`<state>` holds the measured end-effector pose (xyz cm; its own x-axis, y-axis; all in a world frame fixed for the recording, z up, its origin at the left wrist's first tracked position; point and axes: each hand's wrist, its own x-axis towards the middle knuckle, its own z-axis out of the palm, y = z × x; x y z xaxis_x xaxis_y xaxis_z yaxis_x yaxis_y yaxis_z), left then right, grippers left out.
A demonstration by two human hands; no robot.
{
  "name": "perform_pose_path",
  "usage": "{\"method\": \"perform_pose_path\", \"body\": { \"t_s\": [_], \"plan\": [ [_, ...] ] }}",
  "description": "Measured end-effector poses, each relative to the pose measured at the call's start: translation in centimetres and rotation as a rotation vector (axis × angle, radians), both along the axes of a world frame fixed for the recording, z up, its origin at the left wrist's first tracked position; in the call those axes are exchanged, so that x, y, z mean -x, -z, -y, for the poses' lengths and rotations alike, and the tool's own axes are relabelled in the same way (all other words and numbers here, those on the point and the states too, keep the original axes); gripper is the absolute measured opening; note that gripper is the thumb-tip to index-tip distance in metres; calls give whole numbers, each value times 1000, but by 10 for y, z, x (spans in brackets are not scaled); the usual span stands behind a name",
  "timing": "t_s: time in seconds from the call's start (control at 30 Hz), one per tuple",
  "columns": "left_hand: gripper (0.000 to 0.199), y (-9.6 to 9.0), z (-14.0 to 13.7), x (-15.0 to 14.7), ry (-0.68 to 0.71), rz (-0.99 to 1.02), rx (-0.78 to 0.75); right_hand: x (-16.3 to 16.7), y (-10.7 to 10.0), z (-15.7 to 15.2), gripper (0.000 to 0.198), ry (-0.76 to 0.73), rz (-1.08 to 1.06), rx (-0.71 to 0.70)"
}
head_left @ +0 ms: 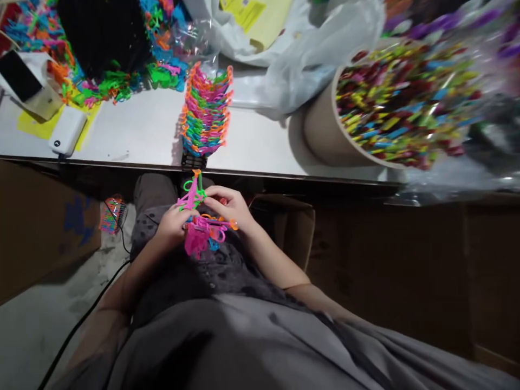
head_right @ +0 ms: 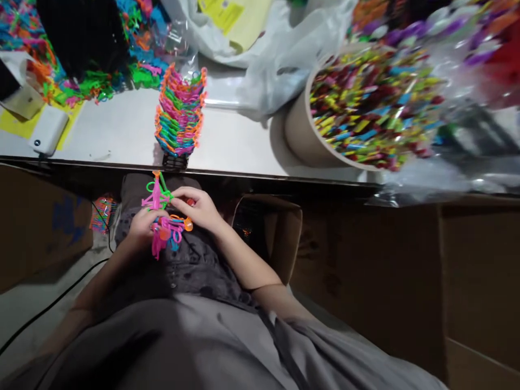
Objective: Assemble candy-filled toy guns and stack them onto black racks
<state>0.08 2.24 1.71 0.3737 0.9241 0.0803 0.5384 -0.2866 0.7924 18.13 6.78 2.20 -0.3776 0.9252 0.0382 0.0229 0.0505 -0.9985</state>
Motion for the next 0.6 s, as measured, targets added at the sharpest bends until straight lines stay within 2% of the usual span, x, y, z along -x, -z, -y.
{"method": "perform_pose_path", "body": {
  "t_s": [0.13,0.27,0.37,0.5,0.6],
  "plan": [
    [16,4,-2,2,100,-61,-85,3,-4,0,29,-25,-25,7],
    [15,9,2,0,92,34,-79,5,-5,-4,31,-62,25,-5],
    [15,14,9,0,-1,193,1,6,3,-8,35,11,51,-22],
    [22,20,14,5,-261,433,62,1,13,-14,36,131,169,-69],
    [27,24,10,8,-326,514,129,-5,9,-16,30,-36,309,-82]
  ]
}}
